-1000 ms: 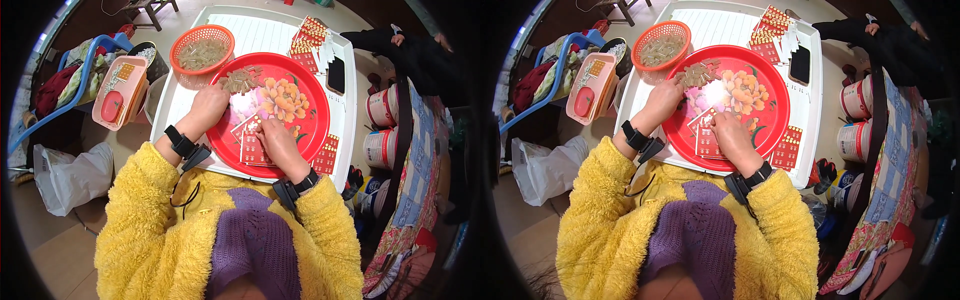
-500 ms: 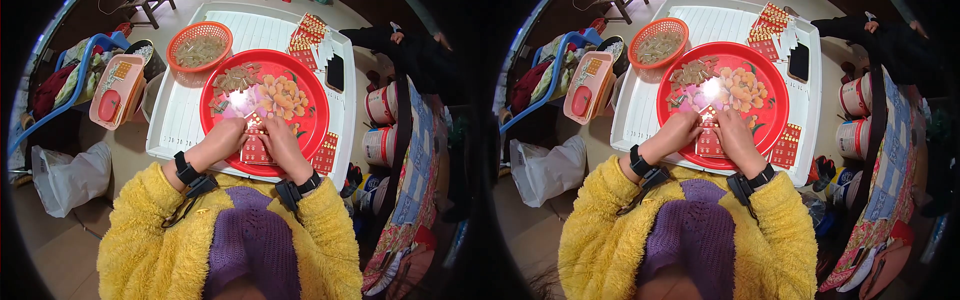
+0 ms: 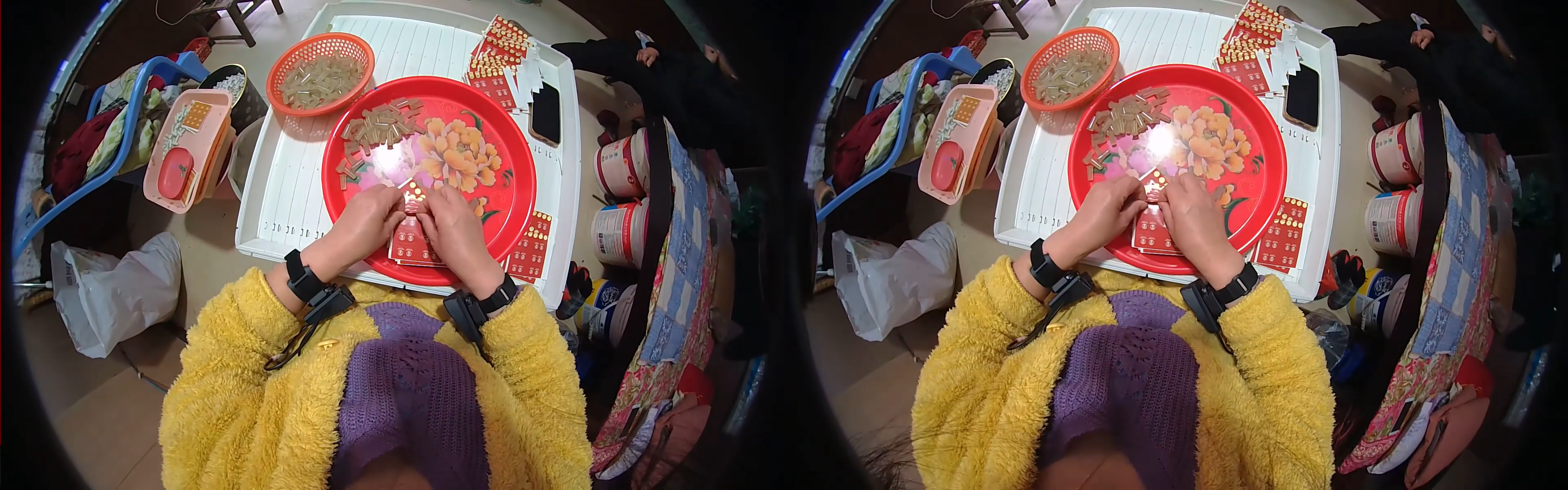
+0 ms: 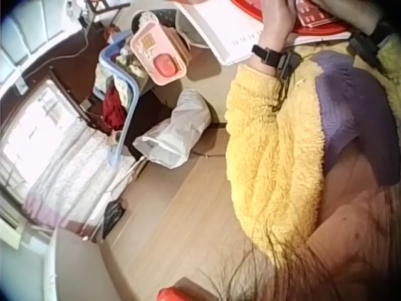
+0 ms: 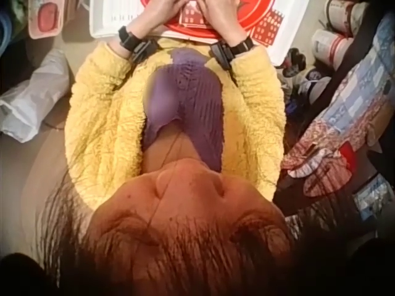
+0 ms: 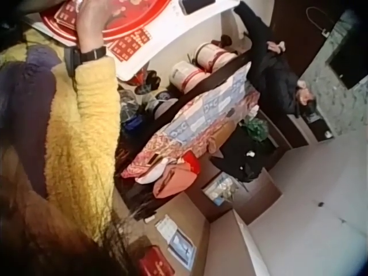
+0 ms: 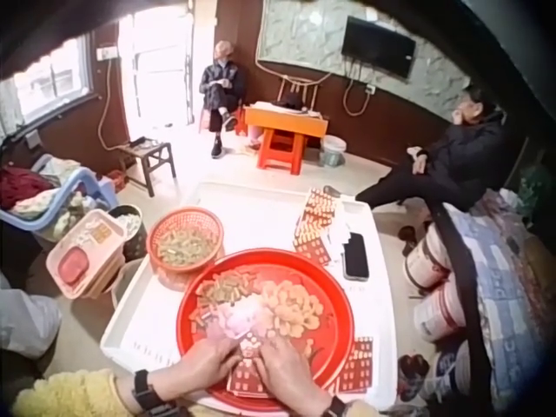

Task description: The person picks up small metal pieces from a tray and inserts them into red cards by hand, then stacks the completed cards on the table.

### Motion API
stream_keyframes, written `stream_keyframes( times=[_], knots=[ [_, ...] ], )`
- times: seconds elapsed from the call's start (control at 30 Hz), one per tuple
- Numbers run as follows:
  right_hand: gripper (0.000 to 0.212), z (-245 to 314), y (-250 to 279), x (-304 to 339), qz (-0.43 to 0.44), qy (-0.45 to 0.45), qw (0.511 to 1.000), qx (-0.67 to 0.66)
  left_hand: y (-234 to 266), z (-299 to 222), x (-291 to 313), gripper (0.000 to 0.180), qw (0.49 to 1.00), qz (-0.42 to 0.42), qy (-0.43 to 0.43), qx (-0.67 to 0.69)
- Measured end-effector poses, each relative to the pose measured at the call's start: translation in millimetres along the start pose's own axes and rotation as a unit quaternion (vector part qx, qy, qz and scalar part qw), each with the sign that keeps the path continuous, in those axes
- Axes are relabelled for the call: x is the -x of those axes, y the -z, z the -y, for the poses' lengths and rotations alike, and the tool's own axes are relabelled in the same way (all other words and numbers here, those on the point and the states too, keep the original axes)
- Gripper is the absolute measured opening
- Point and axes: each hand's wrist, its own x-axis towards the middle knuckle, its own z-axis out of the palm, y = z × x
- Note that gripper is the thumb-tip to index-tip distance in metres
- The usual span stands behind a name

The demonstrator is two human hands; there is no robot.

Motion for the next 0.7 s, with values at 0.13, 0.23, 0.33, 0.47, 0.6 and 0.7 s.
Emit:
stream_keyframes(
  times=[0.13,0.23,0.33,0.47,0.6,0.7],
  knots=[
    [0.016,-1.3,-0.4,0.5,-0.017,-0.009,1.0,0.01,3.9,-12.8,1.5,0.015,0.998,-0.045,0.018,0.031],
    [0.016,-0.6,0.2,0.4,-0.02,-0.011,0.999,0.022,8.0,-19.4,0.8,0.009,0.878,0.08,0.262,0.393],
    [0.013,-0.8,-1.1,-0.3,-0.024,-0.002,0.999,0.038,2.4,-19.7,3.9,0.01,0.853,0.101,0.295,0.419],
    [0.013,-2.4,-4.2,0.2,-0.012,0.018,0.996,0.083,-6.6,-15.2,4.7,0.011,0.804,0.066,0.333,0.488],
    [0.015,-4.1,-1.2,1.9,-0.035,0.059,0.995,0.072,-8.4,-16.7,1.6,0.012,0.75,0.008,0.365,0.552],
    [0.014,-3.8,0.8,3.8,-0.034,0.068,0.994,0.076,-8.5,-14.9,0.4,0.012,0.725,-0.014,0.376,0.577]
  ],
)
